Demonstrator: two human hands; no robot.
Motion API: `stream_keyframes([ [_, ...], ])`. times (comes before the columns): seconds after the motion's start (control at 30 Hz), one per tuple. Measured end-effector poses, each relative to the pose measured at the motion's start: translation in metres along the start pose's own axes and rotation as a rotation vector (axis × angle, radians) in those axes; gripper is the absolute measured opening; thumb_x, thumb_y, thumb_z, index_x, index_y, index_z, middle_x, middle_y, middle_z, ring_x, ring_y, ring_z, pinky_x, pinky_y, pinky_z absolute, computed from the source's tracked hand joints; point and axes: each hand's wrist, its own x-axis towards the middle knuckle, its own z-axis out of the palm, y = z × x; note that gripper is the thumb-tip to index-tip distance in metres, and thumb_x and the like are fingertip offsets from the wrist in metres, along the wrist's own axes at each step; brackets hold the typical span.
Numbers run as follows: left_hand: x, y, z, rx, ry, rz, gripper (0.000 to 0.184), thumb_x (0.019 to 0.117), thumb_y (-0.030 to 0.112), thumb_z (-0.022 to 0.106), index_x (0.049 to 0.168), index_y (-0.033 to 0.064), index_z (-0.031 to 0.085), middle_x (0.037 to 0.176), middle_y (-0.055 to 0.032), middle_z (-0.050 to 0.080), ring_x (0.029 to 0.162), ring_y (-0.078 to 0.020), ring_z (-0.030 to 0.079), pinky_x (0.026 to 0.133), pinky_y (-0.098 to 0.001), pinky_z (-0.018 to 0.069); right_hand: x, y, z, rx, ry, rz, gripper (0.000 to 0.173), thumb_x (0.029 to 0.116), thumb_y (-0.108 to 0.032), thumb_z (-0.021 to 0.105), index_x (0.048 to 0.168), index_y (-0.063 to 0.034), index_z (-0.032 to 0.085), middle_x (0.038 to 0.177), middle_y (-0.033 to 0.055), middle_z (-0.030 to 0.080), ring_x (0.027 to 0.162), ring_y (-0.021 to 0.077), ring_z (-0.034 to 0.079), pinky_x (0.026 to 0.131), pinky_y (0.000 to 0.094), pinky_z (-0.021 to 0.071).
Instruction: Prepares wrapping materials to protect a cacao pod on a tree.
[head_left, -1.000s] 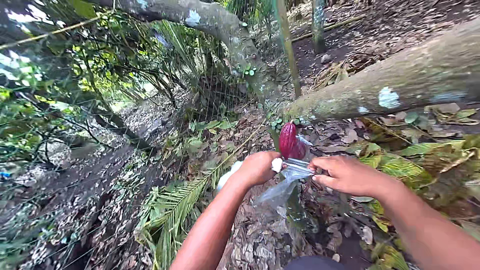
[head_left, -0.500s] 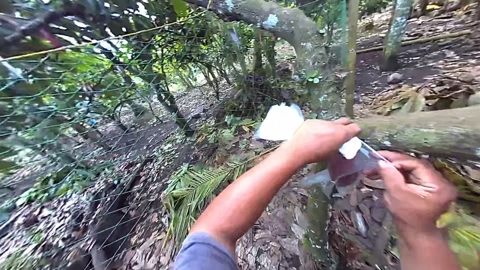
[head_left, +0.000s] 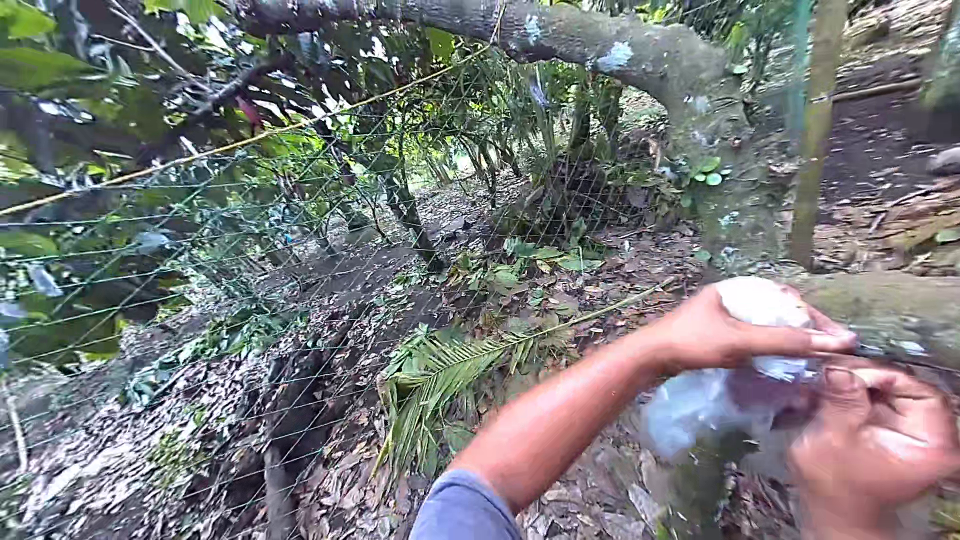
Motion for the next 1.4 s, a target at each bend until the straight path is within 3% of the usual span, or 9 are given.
stream_keyframes([
  [0.07,0.002,-0.005,0.008,-0.077,0.011,-0.007,0.013,0.0890,-0.005,0.063,0.102,-0.0043,0.059,0.091,-0.0108,0.069,0.084,-0.0150,0.066,0.079,-0.0341,0.0567,-0.002,0.004,0.004,-0.020,0.023,0.007,0.013,0.1013,-0.003,0.059,0.114,0.0010,0.057,0.107,-0.0060,0.066,0.101,0.0016,0.066,0.093,0.0252,0.0572],
  [0.2,0.003,-0.006,0.014,0.139,0.065,0.068,0.018,0.0891,-0.008,0.065,0.107,-0.0074,0.060,0.094,-0.0113,0.064,0.087,-0.0127,0.063,0.082,-0.0306,0.0556,-0.004,0.015,0.000,-0.085,-0.002,-0.031,0.017,0.1019,0.002,0.056,0.115,0.0126,0.060,0.109,0.0091,0.069,0.104,0.0102,0.068,0.097,0.0295,0.0565],
  [0.33,-0.004,-0.006,0.010,0.441,0.022,0.221,0.027,0.0905,-0.007,0.065,0.117,-0.0117,0.065,0.107,-0.0173,0.070,0.099,-0.0159,0.066,0.092,-0.0322,0.0543,-0.003,0.018,-0.003,-0.212,-0.011,-0.137,0.021,0.1026,0.003,0.052,0.113,0.0145,0.067,0.113,0.0234,0.069,0.112,0.0262,0.066,0.103,0.0381,0.0520],
  [0.6,-0.002,-0.019,0.007,0.711,0.010,0.269,0.025,0.0877,-0.006,0.065,0.111,-0.0028,0.074,0.105,-0.0152,0.073,0.100,-0.0212,0.069,0.090,-0.0397,0.0568,0.005,0.014,-0.002,-0.213,0.013,-0.241,0.019,0.0972,0.012,0.055,0.105,0.0090,0.072,0.106,0.0148,0.070,0.106,0.0188,0.067,0.098,0.0329,0.0548],
  [0.7,-0.002,-0.009,0.014,0.795,0.032,0.177,0.028,0.0877,-0.003,0.068,0.115,-0.0023,0.069,0.103,-0.0125,0.073,0.096,-0.0205,0.070,0.086,-0.0428,0.0581,0.006,0.013,-0.008,-0.207,-0.011,-0.234,0.016,0.0975,0.009,0.057,0.105,0.0077,0.072,0.107,0.0137,0.071,0.106,0.0174,0.067,0.098,0.0317,0.0546],
  [0.83,0.000,-0.008,0.018,0.812,0.058,0.175,0.036,0.0868,-0.002,0.070,0.121,-0.0050,0.059,0.102,-0.0138,0.070,0.093,-0.0217,0.070,0.083,-0.0428,0.0588,0.011,0.010,-0.010,-0.079,0.011,-0.158,0.014,0.0976,0.005,0.061,0.110,-0.0007,0.065,0.107,0.0010,0.073,0.100,0.0091,0.070,0.091,0.0295,0.0596],
  [1.0,-0.001,-0.017,0.015,0.771,-0.011,0.259,0.025,0.0881,-0.001,0.069,0.113,-0.0032,0.070,0.107,-0.0137,0.072,0.101,-0.0207,0.069,0.090,-0.0410,0.0575,0.015,0.006,-0.013,-0.072,-0.008,-0.126,0.014,0.0974,0.005,0.061,0.110,0.0002,0.064,0.102,0.0002,0.073,0.093,0.0088,0.071,0.087,0.0300,0.0605],
  [1.13,-0.003,-0.020,0.013,0.752,-0.014,0.302,0.031,0.0870,0.015,0.079,0.110,-0.0041,0.072,0.103,-0.0141,0.072,0.097,-0.0197,0.069,0.088,-0.0385,0.0576,0.015,0.007,-0.016,-0.064,-0.047,-0.139,0.016,0.0972,0.005,0.060,0.112,0.0000,0.064,0.105,0.0007,0.073,0.097,0.0086,0.070,0.091,0.0301,0.0592],
  [1.4,-0.002,-0.022,0.005,0.767,0.047,0.262,0.014,0.0909,0.005,0.072,0.103,0.0009,0.077,0.100,-0.0099,0.074,0.094,-0.0157,0.070,0.086,-0.0355,0.0581,0.015,0.003,-0.016,-0.223,-0.103,-0.070,0.019,0.0992,0.005,0.059,0.115,0.0128,0.064,0.101,0.0097,0.074,0.086,0.0085,0.072,0.081,0.0277,0.0620],
])
